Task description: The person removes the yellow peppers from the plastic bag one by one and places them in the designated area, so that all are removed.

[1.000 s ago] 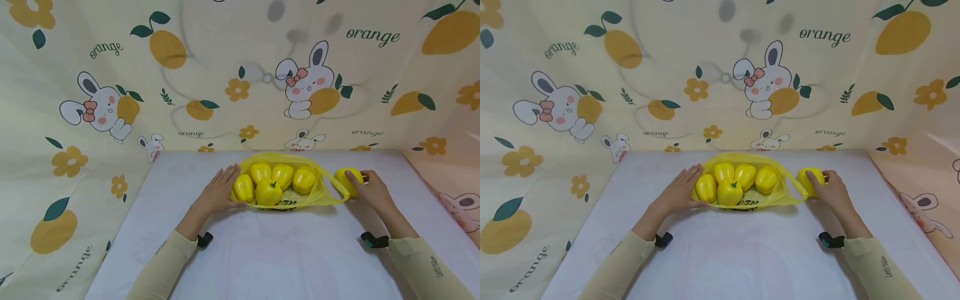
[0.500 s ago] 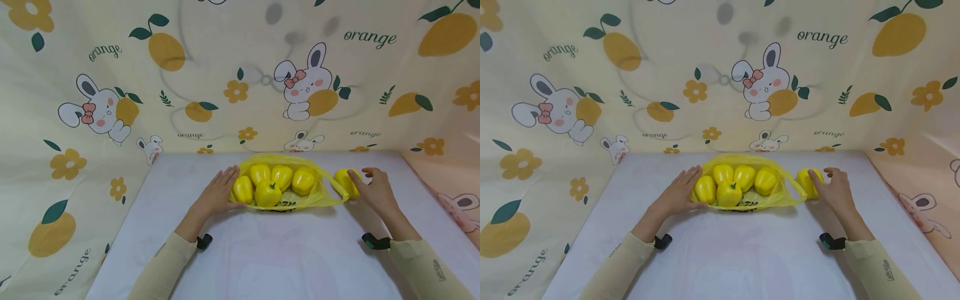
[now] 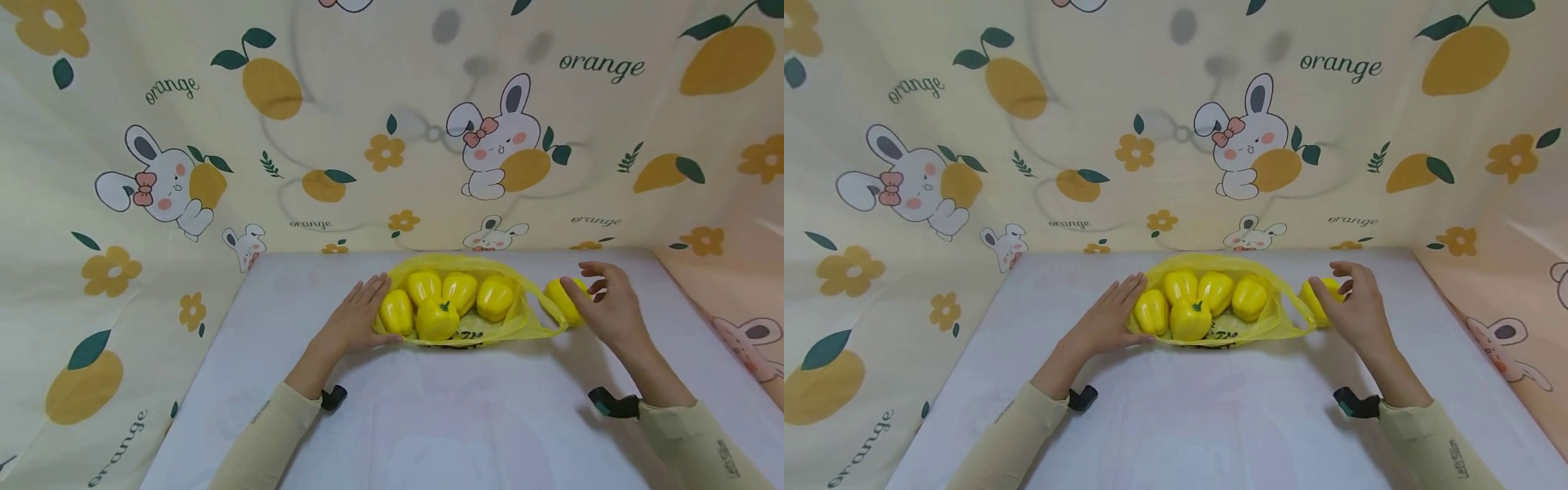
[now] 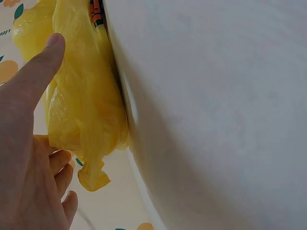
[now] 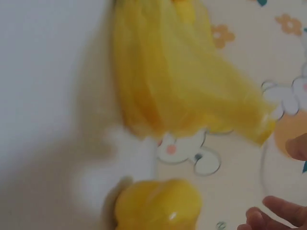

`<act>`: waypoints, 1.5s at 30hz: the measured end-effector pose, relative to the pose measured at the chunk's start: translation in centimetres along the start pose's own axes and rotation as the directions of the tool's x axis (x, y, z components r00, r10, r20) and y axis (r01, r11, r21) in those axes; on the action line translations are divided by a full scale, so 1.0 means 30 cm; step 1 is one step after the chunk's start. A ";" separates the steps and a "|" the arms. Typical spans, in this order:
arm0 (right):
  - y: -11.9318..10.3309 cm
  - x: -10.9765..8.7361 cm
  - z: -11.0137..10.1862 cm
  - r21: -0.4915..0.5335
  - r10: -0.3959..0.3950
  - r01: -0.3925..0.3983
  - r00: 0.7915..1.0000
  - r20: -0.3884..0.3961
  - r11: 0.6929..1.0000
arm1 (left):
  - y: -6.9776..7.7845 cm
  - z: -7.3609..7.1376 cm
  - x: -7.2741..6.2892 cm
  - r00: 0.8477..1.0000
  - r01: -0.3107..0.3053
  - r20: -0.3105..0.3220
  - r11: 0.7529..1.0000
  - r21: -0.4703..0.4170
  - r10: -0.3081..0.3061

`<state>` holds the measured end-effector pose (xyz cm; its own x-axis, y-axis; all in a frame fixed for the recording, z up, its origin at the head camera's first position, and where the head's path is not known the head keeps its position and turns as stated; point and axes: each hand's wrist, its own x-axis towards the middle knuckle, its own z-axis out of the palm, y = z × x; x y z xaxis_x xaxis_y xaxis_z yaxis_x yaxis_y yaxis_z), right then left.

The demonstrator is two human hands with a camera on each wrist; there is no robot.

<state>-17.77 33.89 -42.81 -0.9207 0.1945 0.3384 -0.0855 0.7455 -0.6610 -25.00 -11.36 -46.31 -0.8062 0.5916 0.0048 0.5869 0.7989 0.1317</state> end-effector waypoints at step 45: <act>-0.202 -0.108 0.266 0.170 -0.263 0.211 0.878 0.399 0.962 | 0.007 0.010 0.001 1.000 0.004 0.021 1.000 -0.006 -0.004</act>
<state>-17.31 23.66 -45.24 -0.9381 -0.2799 0.2041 -0.3417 0.6500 -0.6788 -24.89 -11.15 -46.57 -0.8070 0.5904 -0.0170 0.5829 0.8007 0.1379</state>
